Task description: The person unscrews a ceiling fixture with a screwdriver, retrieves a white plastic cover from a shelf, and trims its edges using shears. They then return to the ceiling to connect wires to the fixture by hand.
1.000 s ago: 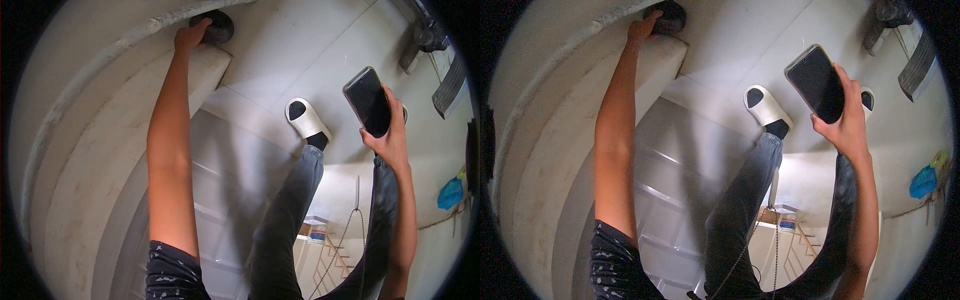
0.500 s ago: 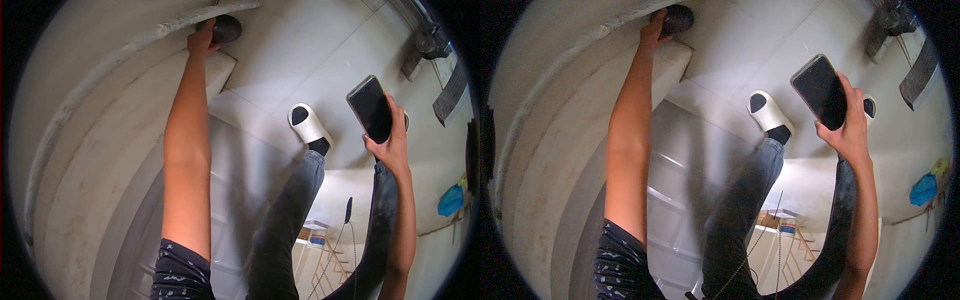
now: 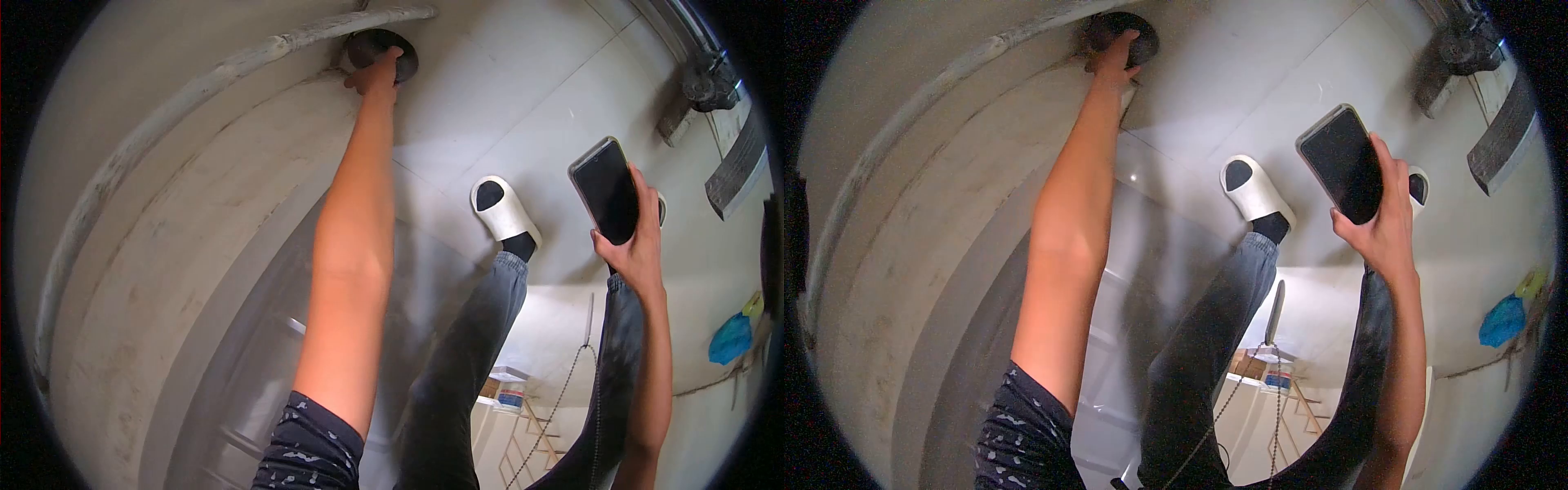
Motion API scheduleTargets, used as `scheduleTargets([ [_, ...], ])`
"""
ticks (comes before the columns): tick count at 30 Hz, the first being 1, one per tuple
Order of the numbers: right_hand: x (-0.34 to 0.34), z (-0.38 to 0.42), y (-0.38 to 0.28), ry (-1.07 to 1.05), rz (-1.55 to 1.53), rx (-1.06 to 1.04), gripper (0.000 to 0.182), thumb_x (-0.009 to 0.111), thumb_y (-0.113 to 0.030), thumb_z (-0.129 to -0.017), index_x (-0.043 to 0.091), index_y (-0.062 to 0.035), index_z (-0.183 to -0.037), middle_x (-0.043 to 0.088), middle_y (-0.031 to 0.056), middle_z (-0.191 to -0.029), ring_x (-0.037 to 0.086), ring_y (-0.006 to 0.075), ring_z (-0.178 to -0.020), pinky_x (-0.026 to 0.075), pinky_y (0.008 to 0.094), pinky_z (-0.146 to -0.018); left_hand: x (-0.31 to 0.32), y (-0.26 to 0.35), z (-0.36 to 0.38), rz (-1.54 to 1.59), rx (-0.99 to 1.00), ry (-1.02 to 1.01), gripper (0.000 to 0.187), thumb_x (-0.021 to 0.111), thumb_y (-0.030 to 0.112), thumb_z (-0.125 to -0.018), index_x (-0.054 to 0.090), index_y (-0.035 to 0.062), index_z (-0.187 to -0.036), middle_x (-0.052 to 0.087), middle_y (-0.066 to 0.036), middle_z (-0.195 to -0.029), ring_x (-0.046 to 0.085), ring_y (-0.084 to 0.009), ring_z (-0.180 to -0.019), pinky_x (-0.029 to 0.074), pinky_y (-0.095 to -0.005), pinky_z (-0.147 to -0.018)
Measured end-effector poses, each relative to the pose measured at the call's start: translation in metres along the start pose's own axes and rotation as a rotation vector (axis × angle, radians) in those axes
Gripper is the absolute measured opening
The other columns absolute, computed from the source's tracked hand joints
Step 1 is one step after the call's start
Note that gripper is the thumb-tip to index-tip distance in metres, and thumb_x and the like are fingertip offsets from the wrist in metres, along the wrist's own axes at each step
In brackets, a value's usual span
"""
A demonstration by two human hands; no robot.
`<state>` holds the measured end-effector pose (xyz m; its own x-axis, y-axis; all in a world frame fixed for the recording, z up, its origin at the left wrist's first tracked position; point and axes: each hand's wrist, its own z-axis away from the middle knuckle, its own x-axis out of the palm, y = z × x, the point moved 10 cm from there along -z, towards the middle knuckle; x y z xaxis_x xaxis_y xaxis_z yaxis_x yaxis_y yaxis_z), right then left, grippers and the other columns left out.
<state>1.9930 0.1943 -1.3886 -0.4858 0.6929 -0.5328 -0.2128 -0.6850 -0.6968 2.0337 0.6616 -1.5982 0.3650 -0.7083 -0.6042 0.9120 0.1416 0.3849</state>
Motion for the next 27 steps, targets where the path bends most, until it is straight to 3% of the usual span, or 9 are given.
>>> scheduleTargets([
  [7, 0.002, 0.001, -0.001, -0.006, -0.011, 0.005, 0.094, 0.073, -0.009, -0.059, 0.034, -0.0137, -0.144, 0.049, 0.0170, -0.110, 0.053, 0.0342, -0.103, 0.044, 0.0422, -0.091, -0.017, 0.022, 0.042, 0.122, 0.038, 0.166, 0.101, 0.086, 0.029, -0.060, 0.018, -0.0038, -0.128, 0.041, -0.025, -0.131, 0.054, -0.0353, -0.112, 0.060, -0.0442, -0.078],
  [9, 0.004, -0.001, -0.003, -0.018, -0.003, 0.008, 0.094, 0.073, -0.008, -0.059, 0.034, -0.0130, -0.144, 0.049, 0.0170, -0.110, 0.053, 0.0339, -0.103, 0.044, 0.0419, -0.092, -0.012, 0.023, 0.041, 0.245, -0.002, 0.107, 0.107, 0.085, 0.029, -0.065, 0.009, -0.0041, -0.133, 0.033, -0.022, -0.138, 0.045, -0.0380, -0.120, 0.057, -0.0486, -0.083],
  [13, 0.001, -0.009, -0.020, 0.060, -0.023, -0.063, 0.092, 0.073, -0.006, -0.059, 0.036, -0.0099, -0.142, 0.047, 0.0159, -0.110, 0.053, 0.0327, -0.103, 0.044, 0.0415, -0.091, -0.014, 0.022, 0.049, 0.360, -0.036, 0.124, 0.102, 0.084, 0.031, -0.068, 0.015, -0.0003, -0.136, 0.032, -0.022, -0.139, 0.044, -0.0392, -0.121, 0.052, -0.0539, -0.089],
  [19, 0.003, -0.030, -0.050, 0.102, -0.057, -0.144, 0.089, 0.074, -0.006, -0.059, 0.038, -0.0122, -0.140, 0.048, 0.0147, -0.109, 0.053, 0.0317, -0.102, 0.045, 0.0408, -0.090, -0.012, -0.002, 0.073, 0.458, -0.212, 0.019, 0.092, 0.075, 0.049, -0.075, 0.020, 0.0050, -0.134, 0.043, -0.016, -0.132, 0.041, -0.0341, -0.126, 0.042, -0.0556, -0.095],
  [21, 0.010, -0.035, -0.060, 0.076, -0.013, -0.185, 0.087, 0.074, -0.007, -0.060, 0.039, -0.0153, -0.140, 0.048, 0.0140, -0.107, 0.055, 0.0314, -0.099, 0.046, 0.0396, -0.087, -0.003, -0.006, 0.114, 0.319, 0.015, -0.243, 0.085, 0.063, 0.053, -0.084, 0.023, 0.0111, -0.146, 0.030, -0.021, -0.144, 0.034, -0.0362, -0.132, 0.035, -0.0546, -0.102],
  [23, 0.020, -0.039, -0.069, 0.066, -0.012, -0.220, 0.085, 0.073, -0.007, -0.061, 0.040, -0.0173, -0.139, 0.048, 0.0141, -0.106, 0.056, 0.0319, -0.095, 0.048, 0.0399, -0.084, -0.009, -0.029, 0.170, 0.525, 0.061, -0.316, 0.074, 0.061, 0.048, -0.086, 0.031, 0.0090, -0.141, 0.037, -0.020, -0.139, 0.037, -0.0336, -0.130, 0.035, -0.0516, -0.103],
  [27, 0.051, -0.043, -0.072, 0.049, 0.033, -0.196, 0.087, 0.076, -0.009, -0.059, 0.042, -0.0179, -0.138, 0.049, 0.0157, -0.104, 0.056, 0.0346, -0.091, 0.048, 0.0420, -0.078, -0.005, -0.075, 0.267, 0.685, -0.024, -0.383, 0.080, 0.064, 0.043, -0.086, 0.023, 0.0048, -0.143, 0.045, -0.017, -0.132, 0.044, -0.0307, -0.124, 0.033, -0.0497, -0.104],
])
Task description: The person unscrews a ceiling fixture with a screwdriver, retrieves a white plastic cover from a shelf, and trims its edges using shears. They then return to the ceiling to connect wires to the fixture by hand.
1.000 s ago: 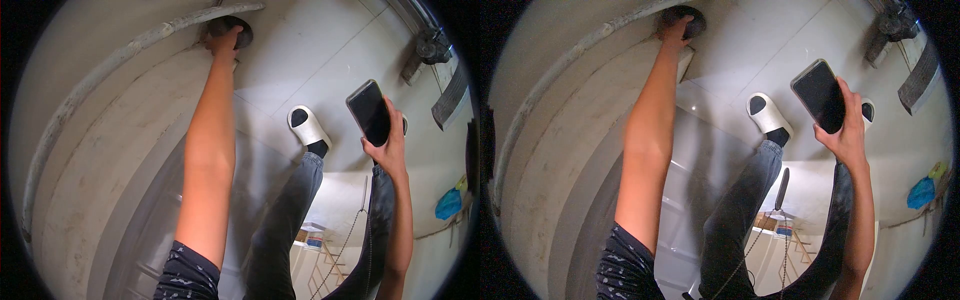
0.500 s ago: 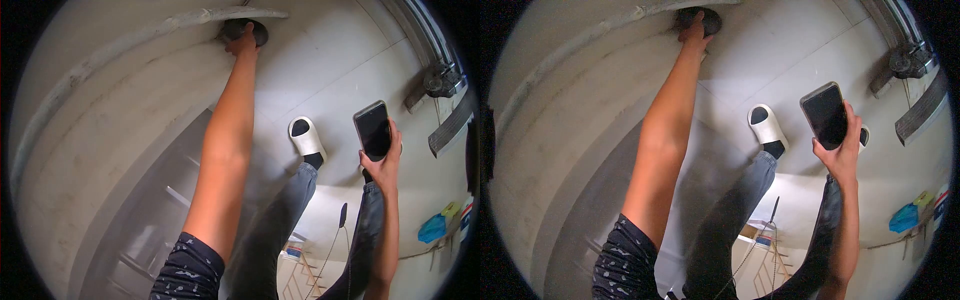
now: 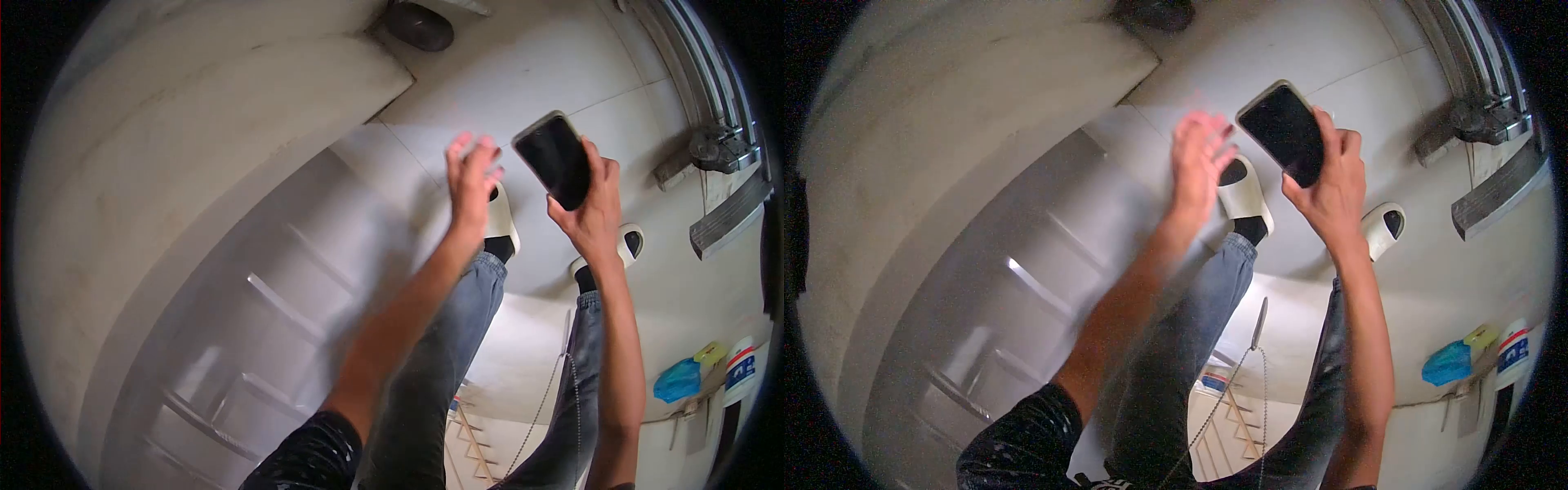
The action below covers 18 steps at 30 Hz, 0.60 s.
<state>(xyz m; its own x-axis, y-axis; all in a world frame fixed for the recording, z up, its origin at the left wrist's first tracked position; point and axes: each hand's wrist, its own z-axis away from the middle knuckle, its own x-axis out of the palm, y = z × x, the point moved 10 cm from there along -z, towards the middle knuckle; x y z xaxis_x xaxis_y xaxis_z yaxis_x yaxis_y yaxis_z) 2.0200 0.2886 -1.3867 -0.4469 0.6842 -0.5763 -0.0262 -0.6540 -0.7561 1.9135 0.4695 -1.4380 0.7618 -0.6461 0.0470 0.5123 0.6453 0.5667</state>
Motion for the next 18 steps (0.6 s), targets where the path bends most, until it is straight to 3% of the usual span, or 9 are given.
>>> scheduleTargets([
  [3, 0.028, 0.004, -0.009, -0.065, 0.203, -0.129, 0.093, 0.079, -0.010, -0.054, 0.043, -0.0214, -0.139, 0.051, 0.0142, -0.102, 0.055, 0.0311, -0.091, 0.044, 0.0413, -0.076, 0.013, -0.019, 0.035, -0.018, -0.007, 0.093, 0.089, 0.071, 0.038, -0.083, 0.017, 0.0024, -0.144, 0.049, -0.014, -0.128, 0.046, -0.0273, -0.123, 0.034, -0.0470, -0.103],
  [6, 0.054, 0.017, -0.035, -0.025, 0.371, -0.304, 0.080, 0.075, -0.009, -0.060, 0.049, -0.0214, -0.135, 0.054, 0.0130, -0.100, 0.053, 0.0275, -0.093, 0.040, 0.0415, -0.077, 0.009, -0.027, 0.027, 0.096, 0.048, 0.175, 0.095, 0.078, 0.031, -0.079, 0.010, 0.0006, -0.138, 0.051, -0.016, -0.121, 0.051, -0.0238, -0.112, 0.043, -0.0427, -0.094],
  [8, 0.066, 0.025, -0.046, 0.005, 0.388, -0.373, 0.069, 0.070, -0.007, -0.067, 0.052, -0.0211, -0.132, 0.055, 0.0127, -0.102, 0.052, 0.0260, -0.094, 0.038, 0.0416, -0.078, -0.004, -0.022, 0.021, 0.151, 0.081, 0.277, 0.088, 0.082, 0.029, -0.076, 0.018, 0.0008, -0.129, 0.054, -0.015, -0.111, 0.056, -0.0193, -0.098, 0.049, -0.0328, -0.080],
  [11, 0.073, 0.026, -0.057, 0.042, 0.349, -0.467, 0.065, 0.067, -0.007, -0.069, 0.052, -0.0207, -0.131, 0.055, 0.0125, -0.105, 0.052, 0.0249, -0.094, 0.038, 0.0416, -0.079, -0.011, 0.003, 0.026, 0.103, 0.097, 0.388, 0.086, 0.084, 0.030, -0.072, 0.023, -0.0002, -0.125, 0.058, -0.010, -0.098, 0.058, -0.0140, -0.082, 0.046, -0.0270, -0.061],
  [14, 0.079, 0.022, -0.062, 0.049, 0.339, -0.516, 0.064, 0.072, -0.014, -0.068, 0.053, -0.0230, -0.128, 0.055, 0.0109, -0.107, 0.052, 0.0242, -0.093, 0.037, 0.0408, -0.078, -0.019, 0.004, 0.018, 0.112, 0.162, 0.401, 0.078, 0.081, 0.027, -0.075, 0.022, 0.0026, -0.118, 0.060, -0.009, -0.094, 0.058, -0.0133, -0.081, 0.046, -0.0260, -0.060],
  [15, 0.080, 0.019, -0.064, 0.031, 0.350, -0.516, 0.064, 0.074, -0.018, -0.067, 0.053, -0.0246, -0.128, 0.054, 0.0096, -0.108, 0.052, 0.0239, -0.092, 0.037, 0.0403, -0.077, -0.022, 0.002, 0.019, 0.120, 0.121, 0.409, 0.084, 0.081, 0.024, -0.076, 0.018, -0.0030, -0.125, 0.054, -0.013, -0.101, 0.057, -0.0169, -0.088, 0.050, -0.0294, -0.071],
  [16, 0.081, 0.018, -0.068, 0.040, 0.357, -0.542, 0.066, 0.075, -0.019, -0.065, 0.053, -0.0247, -0.128, 0.053, 0.0098, -0.108, 0.051, 0.0245, -0.092, 0.037, 0.0409, -0.078, -0.021, 0.008, 0.021, 0.142, 0.183, 0.420, 0.073, 0.078, 0.027, -0.079, 0.019, 0.0024, -0.115, 0.062, -0.009, -0.092, 0.059, -0.0137, -0.085, 0.047, -0.0273, -0.066],
  [18, 0.078, 0.016, -0.074, 0.069, 0.369, -0.590, 0.068, 0.076, -0.019, -0.064, 0.053, -0.0243, -0.127, 0.052, 0.0112, -0.108, 0.051, 0.0259, -0.096, 0.038, 0.0429, -0.081, -0.017, 0.011, 0.026, 0.195, 0.200, 0.418, 0.073, 0.077, 0.030, -0.080, 0.021, 0.0004, -0.116, 0.062, -0.008, -0.089, 0.057, -0.0154, -0.089, 0.047, -0.0290, -0.074],
])
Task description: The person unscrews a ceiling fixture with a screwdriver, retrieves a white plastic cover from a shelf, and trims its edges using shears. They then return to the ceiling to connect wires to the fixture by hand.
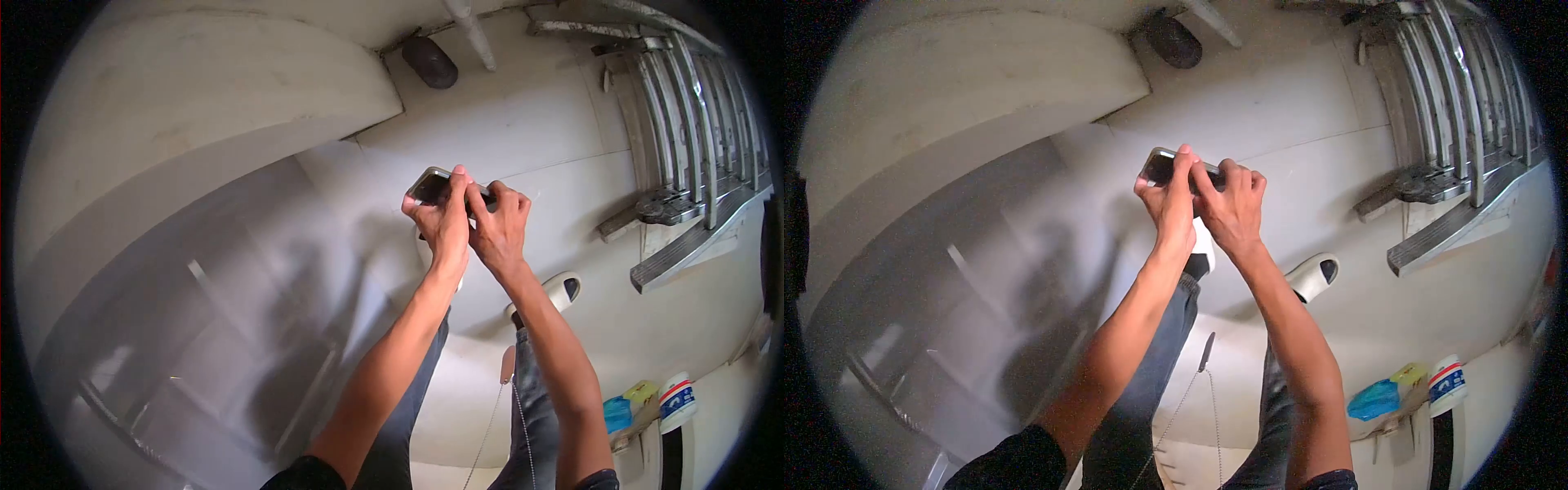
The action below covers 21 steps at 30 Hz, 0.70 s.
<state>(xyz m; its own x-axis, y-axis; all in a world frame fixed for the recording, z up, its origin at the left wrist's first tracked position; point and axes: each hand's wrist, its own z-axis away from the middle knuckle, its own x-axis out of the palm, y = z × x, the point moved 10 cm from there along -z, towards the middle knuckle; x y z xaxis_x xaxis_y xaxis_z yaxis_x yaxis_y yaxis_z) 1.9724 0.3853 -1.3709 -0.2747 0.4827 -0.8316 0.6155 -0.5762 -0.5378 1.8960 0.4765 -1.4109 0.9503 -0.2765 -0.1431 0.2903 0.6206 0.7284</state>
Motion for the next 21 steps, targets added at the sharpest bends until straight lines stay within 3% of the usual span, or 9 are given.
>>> scheduleTargets([
  [4, -0.012, -0.016, 0.002, 0.014, 0.023, -0.110, 0.071, 0.077, -0.017, -0.060, 0.053, -0.0197, -0.128, 0.052, 0.0136, -0.109, 0.051, 0.0289, -0.100, 0.039, 0.0452, -0.084, 0.009, 0.003, 0.006, -0.033, -0.013, -0.068, 0.072, 0.076, 0.035, -0.081, 0.027, -0.0021, -0.119, 0.059, -0.011, -0.103, 0.053, -0.0166, -0.098, 0.043, -0.0301, -0.085],
  [7, -0.030, -0.037, 0.029, 0.098, -0.109, -0.047, 0.077, 0.079, -0.015, -0.055, 0.051, -0.0096, -0.127, 0.052, 0.0155, -0.111, 0.051, 0.0339, -0.102, 0.040, 0.0458, -0.085, 0.032, 0.027, 0.017, -0.178, 0.087, -0.215, 0.072, 0.073, 0.043, -0.082, 0.036, -0.0021, -0.124, 0.043, -0.011, -0.130, 0.047, -0.0173, -0.109, 0.036, -0.0321, -0.094],
  [10, -0.038, -0.061, 0.069, 0.125, -0.076, 0.011, 0.084, 0.079, -0.020, -0.056, 0.045, -0.0108, -0.132, 0.050, 0.0156, -0.115, 0.048, 0.0351, -0.105, 0.038, 0.0461, -0.089, 0.059, 0.050, -0.011, -0.026, 0.131, -0.444, 0.056, 0.071, 0.039, -0.085, 0.046, 0.0064, -0.122, 0.051, -0.009, -0.121, 0.048, -0.0172, -0.109, 0.039, -0.0332, -0.092],
  [12, -0.040, -0.077, 0.094, 0.123, -0.078, 0.042, 0.086, 0.078, -0.025, -0.058, 0.042, -0.0112, -0.135, 0.050, 0.0151, -0.117, 0.047, 0.0344, -0.107, 0.037, 0.0461, -0.091, 0.073, 0.089, -0.048, -0.544, 0.679, -0.413, 0.043, 0.071, 0.025, -0.082, 0.052, 0.0059, -0.116, 0.056, -0.013, -0.117, 0.053, -0.0240, -0.109, 0.041, -0.0394, -0.093],
  [14, -0.031, -0.095, 0.124, 0.117, -0.186, 0.088, 0.088, 0.078, -0.026, -0.060, 0.039, -0.0081, -0.137, 0.051, 0.0163, -0.117, 0.049, 0.0343, -0.108, 0.038, 0.0456, -0.093, 0.091, 0.108, -0.070, -0.990, 1.092, -0.353, 0.047, 0.072, 0.018, -0.078, 0.053, 0.0057, -0.119, 0.057, -0.017, -0.119, 0.053, -0.0310, -0.112, 0.041, -0.0434, -0.096],
  [15, -0.026, -0.101, 0.136, 0.150, -0.287, 0.099, 0.088, 0.078, -0.026, -0.060, 0.038, -0.0063, -0.137, 0.051, 0.0175, -0.117, 0.050, 0.0354, -0.108, 0.039, 0.0451, -0.094, 0.095, 0.111, -0.089, -0.981, 1.109, -0.335, 0.047, 0.072, 0.018, -0.078, 0.053, 0.0057, -0.119, 0.057, -0.017, -0.119, 0.053, -0.0310, -0.112, 0.041, -0.0434, -0.096],
  [17, -0.014, -0.114, 0.153, 0.189, -0.395, 0.079, 0.089, 0.079, -0.025, -0.060, 0.038, -0.0045, -0.136, 0.051, 0.0186, -0.118, 0.050, 0.0366, -0.109, 0.039, 0.0446, -0.095, 0.120, 0.099, -0.118, -1.498, 1.367, -0.264, 0.049, 0.067, 0.014, -0.080, 0.053, 0.0131, -0.127, 0.055, -0.017, -0.125, 0.050, -0.0355, -0.118, 0.039, -0.0457, -0.100],
  [18, -0.007, -0.119, 0.156, 0.139, -0.395, 0.051, 0.088, 0.079, -0.024, -0.060, 0.038, -0.0034, -0.135, 0.051, 0.0196, -0.118, 0.050, 0.0376, -0.109, 0.040, 0.0442, -0.096, 0.126, 0.098, -0.137, -1.491, 1.375, -0.239, 0.049, 0.067, 0.014, -0.080, 0.053, 0.0131, -0.127, 0.055, -0.017, -0.125, 0.050, -0.0355, -0.118, 0.039, -0.0457, -0.100],
  [21, 0.004, -0.132, 0.147, -0.004, -0.372, -0.093, 0.087, 0.079, -0.022, -0.061, 0.037, -0.0022, -0.134, 0.050, 0.0213, -0.120, 0.050, 0.0392, -0.110, 0.040, 0.0443, -0.096, 0.157, 0.075, -0.163, -1.721, 1.693, -0.236, 0.039, 0.052, 0.021, -0.088, 0.057, 0.0287, -0.126, 0.048, -0.012, -0.137, 0.043, -0.0345, -0.127, 0.030, -0.0573, -0.106],
])
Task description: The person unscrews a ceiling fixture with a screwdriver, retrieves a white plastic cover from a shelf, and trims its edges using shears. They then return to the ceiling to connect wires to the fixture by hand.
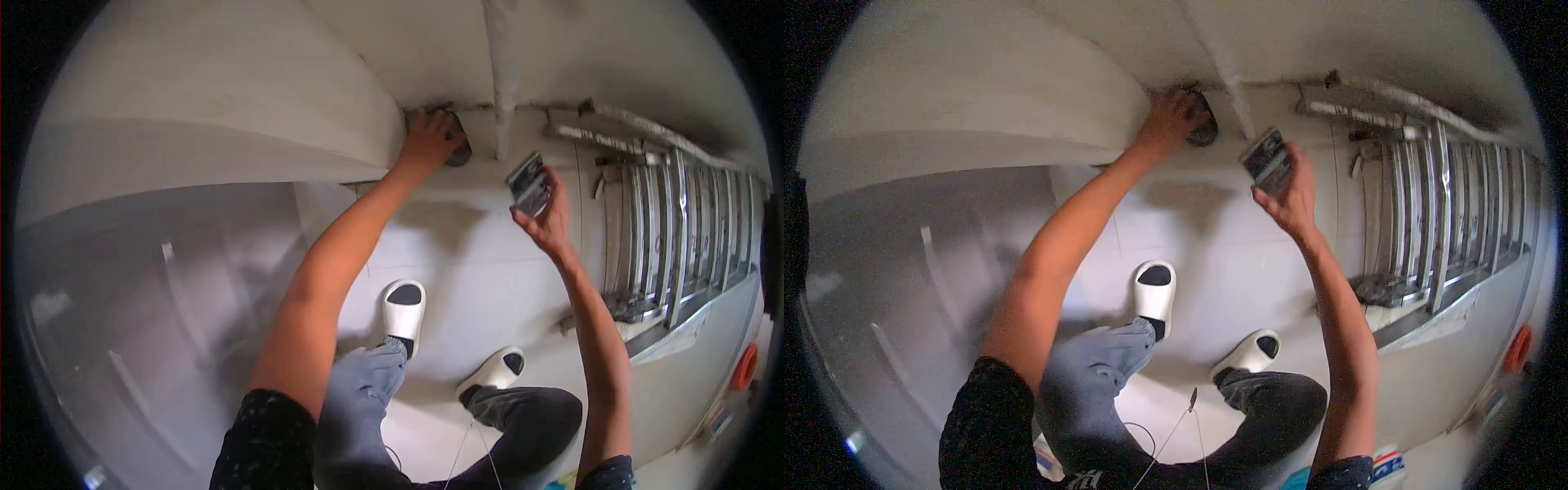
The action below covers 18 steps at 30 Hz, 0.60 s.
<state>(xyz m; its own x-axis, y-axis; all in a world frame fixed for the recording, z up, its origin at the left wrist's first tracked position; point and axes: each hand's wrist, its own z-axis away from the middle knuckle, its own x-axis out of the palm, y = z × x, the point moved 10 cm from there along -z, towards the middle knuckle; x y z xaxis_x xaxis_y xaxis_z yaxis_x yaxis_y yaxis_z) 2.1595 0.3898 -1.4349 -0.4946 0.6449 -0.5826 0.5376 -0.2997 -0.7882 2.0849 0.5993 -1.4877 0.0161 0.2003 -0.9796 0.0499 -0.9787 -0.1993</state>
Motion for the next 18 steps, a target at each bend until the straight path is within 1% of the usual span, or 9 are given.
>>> scheduleTargets([
  [1, 0.008, -0.004, -0.007, -0.105, 0.031, -0.061, 0.086, 0.078, -0.021, -0.061, 0.037, -0.0021, -0.134, 0.050, 0.0218, -0.121, 0.049, 0.0398, -0.110, 0.041, 0.0449, -0.096, 0.010, -0.005, -0.007, -0.020, -0.026, 0.018, 0.039, 0.052, 0.021, -0.088, 0.057, 0.0287, -0.126, 0.048, -0.012, -0.137, 0.043, -0.0345, -0.127, 0.030, -0.0573, -0.106],
  [2, 0.013, -0.008, -0.019, -0.187, 0.010, -0.120, 0.084, 0.077, -0.018, -0.062, 0.037, -0.0028, -0.134, 0.049, 0.0224, -0.122, 0.048, 0.0412, -0.111, 0.041, 0.0457, -0.095, 0.019, 0.005, -0.008, -0.057, 0.079, 0.057, 0.037, 0.051, 0.024, -0.089, 0.058, 0.0290, -0.125, 0.050, -0.011, -0.135, 0.043, -0.0318, -0.129, 0.026, -0.0599, -0.107],
  [3, 0.013, -0.010, -0.029, -0.203, -0.003, -0.163, 0.084, 0.077, -0.018, -0.062, 0.037, -0.0028, -0.134, 0.049, 0.0224, -0.122, 0.048, 0.0412, -0.111, 0.041, 0.0457, -0.095, 0.021, 0.013, -0.006, -0.100, 0.179, 0.088, 0.035, 0.050, 0.026, -0.089, 0.059, 0.0293, -0.123, 0.052, -0.009, -0.134, 0.042, -0.0292, -0.130, 0.023, -0.0625, -0.108],
  [5, 0.024, -0.008, -0.046, -0.337, 0.048, -0.275, 0.083, 0.076, -0.016, -0.063, 0.036, -0.0045, -0.134, 0.049, 0.0222, -0.123, 0.048, 0.0420, -0.112, 0.041, 0.0462, -0.096, 0.025, 0.015, -0.014, -0.051, 0.169, 0.007, 0.037, 0.050, 0.028, -0.088, 0.058, 0.0286, -0.125, 0.050, -0.009, -0.135, 0.042, -0.0293, -0.129, 0.025, -0.0595, -0.109],
  [9, 0.028, -0.013, -0.083, -0.479, 0.063, -0.404, 0.084, 0.077, -0.012, -0.062, 0.036, -0.0058, -0.135, 0.048, 0.0217, -0.124, 0.047, 0.0419, -0.113, 0.040, 0.0466, -0.097, 0.029, 0.019, -0.025, -0.083, 0.204, 0.033, 0.033, 0.049, 0.025, -0.089, 0.057, 0.0289, -0.121, 0.054, -0.006, -0.128, 0.047, -0.0257, -0.125, 0.030, -0.0564, -0.107],
  [10, 0.029, -0.015, -0.085, -0.502, 0.096, -0.388, 0.085, 0.077, -0.011, -0.060, 0.036, -0.0046, -0.134, 0.049, 0.0216, -0.121, 0.049, 0.0414, -0.111, 0.041, 0.0458, -0.095, 0.030, 0.013, -0.030, -0.100, 0.167, 0.036, 0.033, 0.049, 0.025, -0.089, 0.057, 0.0289, -0.121, 0.054, -0.006, -0.128, 0.047, -0.0257, -0.125, 0.030, -0.0564, -0.107],
  [12, 0.032, -0.014, -0.083, -0.528, 0.148, -0.363, 0.087, 0.079, -0.009, -0.057, 0.038, -0.0049, -0.134, 0.051, 0.0206, -0.118, 0.051, 0.0398, -0.109, 0.043, 0.0450, -0.093, 0.034, 0.017, -0.034, -0.065, 0.224, 0.082, 0.023, 0.053, 0.026, -0.088, 0.063, 0.0314, -0.109, 0.059, -0.001, -0.119, 0.051, -0.0233, -0.121, 0.039, -0.0526, -0.099],
  [16, 0.036, -0.012, -0.082, -0.544, 0.136, -0.364, 0.087, 0.080, -0.010, -0.059, 0.036, -0.0053, -0.134, 0.049, 0.0207, -0.122, 0.048, 0.0410, -0.113, 0.041, 0.0463, -0.097, 0.046, 0.007, -0.035, -0.079, 0.209, 0.007, 0.022, 0.052, 0.024, -0.089, 0.062, 0.0327, -0.107, 0.059, -0.001, -0.115, 0.051, -0.0224, -0.121, 0.045, -0.0491, -0.092],
  [18, 0.038, -0.012, -0.078, -0.548, 0.111, -0.317, 0.087, 0.080, -0.010, -0.059, 0.037, -0.0062, -0.134, 0.049, 0.0204, -0.122, 0.048, 0.0408, -0.113, 0.042, 0.0461, -0.097, 0.024, 0.006, -0.025, -0.112, 0.247, 0.231, 0.018, 0.052, 0.025, -0.089, 0.065, 0.0305, -0.101, 0.063, -0.002, -0.107, 0.057, -0.0227, -0.113, 0.046, -0.0482, -0.088],
])
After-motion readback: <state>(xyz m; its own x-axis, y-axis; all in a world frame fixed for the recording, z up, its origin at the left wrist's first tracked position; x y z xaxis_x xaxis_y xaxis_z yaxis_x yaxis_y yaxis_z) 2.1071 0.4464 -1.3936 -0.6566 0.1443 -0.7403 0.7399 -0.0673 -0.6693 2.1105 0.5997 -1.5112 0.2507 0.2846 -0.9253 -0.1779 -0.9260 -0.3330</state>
